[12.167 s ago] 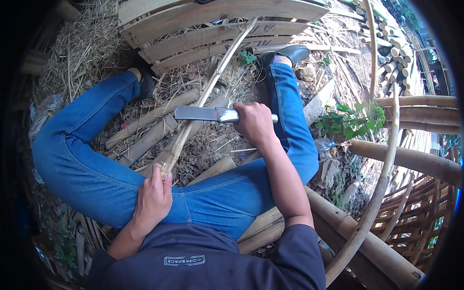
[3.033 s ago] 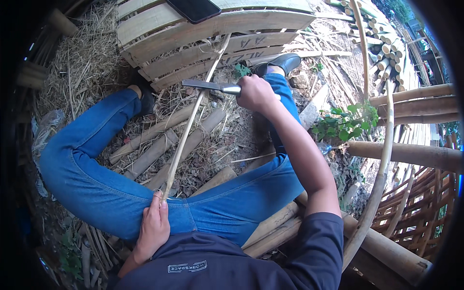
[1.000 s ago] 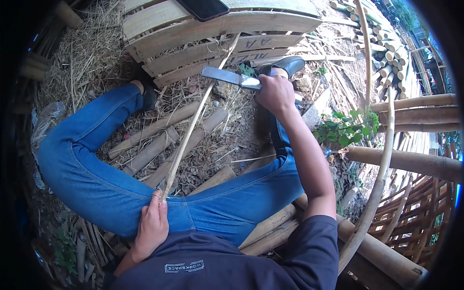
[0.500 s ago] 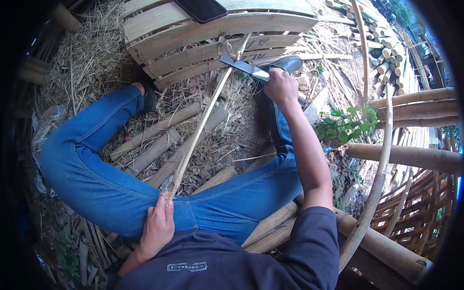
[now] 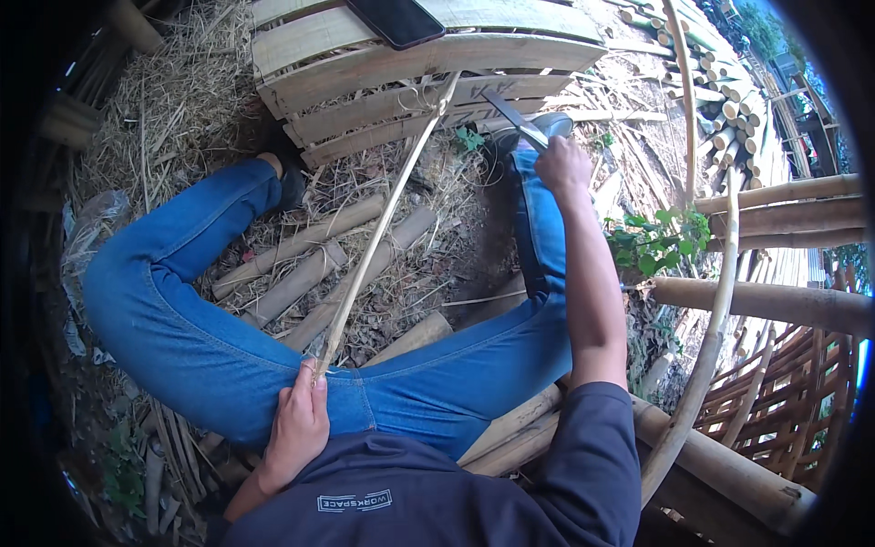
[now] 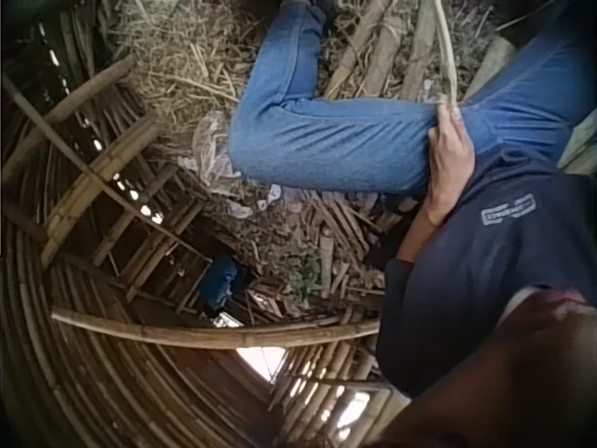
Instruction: The person shaves a piece of wood with a knife while sitting on the ground. They hold the wood with one hand and slide the blade along its surface to remove thin layers of material.
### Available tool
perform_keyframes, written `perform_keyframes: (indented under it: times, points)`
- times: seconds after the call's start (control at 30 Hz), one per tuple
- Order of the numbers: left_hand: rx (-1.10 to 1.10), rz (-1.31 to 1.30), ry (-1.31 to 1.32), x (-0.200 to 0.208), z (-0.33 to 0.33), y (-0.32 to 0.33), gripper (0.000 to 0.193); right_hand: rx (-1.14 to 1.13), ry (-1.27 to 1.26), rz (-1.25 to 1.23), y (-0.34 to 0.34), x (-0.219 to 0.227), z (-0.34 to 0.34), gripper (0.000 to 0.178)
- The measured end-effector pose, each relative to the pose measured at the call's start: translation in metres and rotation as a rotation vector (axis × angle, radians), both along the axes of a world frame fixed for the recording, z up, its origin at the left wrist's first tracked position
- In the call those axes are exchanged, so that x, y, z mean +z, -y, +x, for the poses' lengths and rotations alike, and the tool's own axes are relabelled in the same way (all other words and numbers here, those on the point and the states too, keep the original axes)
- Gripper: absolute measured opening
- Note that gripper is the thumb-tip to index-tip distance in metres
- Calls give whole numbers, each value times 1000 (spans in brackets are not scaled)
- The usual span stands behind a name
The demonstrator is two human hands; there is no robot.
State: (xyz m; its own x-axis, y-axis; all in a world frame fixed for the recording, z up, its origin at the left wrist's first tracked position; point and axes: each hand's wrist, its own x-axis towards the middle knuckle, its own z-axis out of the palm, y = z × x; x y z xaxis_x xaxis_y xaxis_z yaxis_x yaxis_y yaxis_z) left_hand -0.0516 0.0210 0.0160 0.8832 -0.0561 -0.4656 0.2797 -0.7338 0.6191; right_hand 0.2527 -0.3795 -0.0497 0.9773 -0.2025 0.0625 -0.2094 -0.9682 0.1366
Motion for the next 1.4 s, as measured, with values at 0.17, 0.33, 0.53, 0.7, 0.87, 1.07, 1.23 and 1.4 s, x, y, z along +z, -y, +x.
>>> perform_keyframes:
  times: [0.17,0.33,0.53,0.7,0.87,1.07,1.23,1.4]
  points:
    - [24,-20,59,-2,5,-1,44,138,289,571,11,40,-49,13]
    - [48,0,-44,6,8,-4,43,568,198,341,-35,43,-45,17]
    - [-10,-58,-27,4,5,2,43,101,46,175,-13,-6,11,22]
    - [14,-28,-75,4,10,-1,43,138,71,-6,35,16,-17,23]
    - [31,-25,-152,7,13,-6,44,445,63,213,-32,34,-35,18]
    - [-3,-34,-61,5,5,-7,46,7,-36,190,-12,1,16,27]
    - [20,-31,-156,3,15,-2,42,163,41,70,31,25,-14,20]
    - [55,-72,-210,12,16,-6,42,451,31,283,-45,44,-31,22]
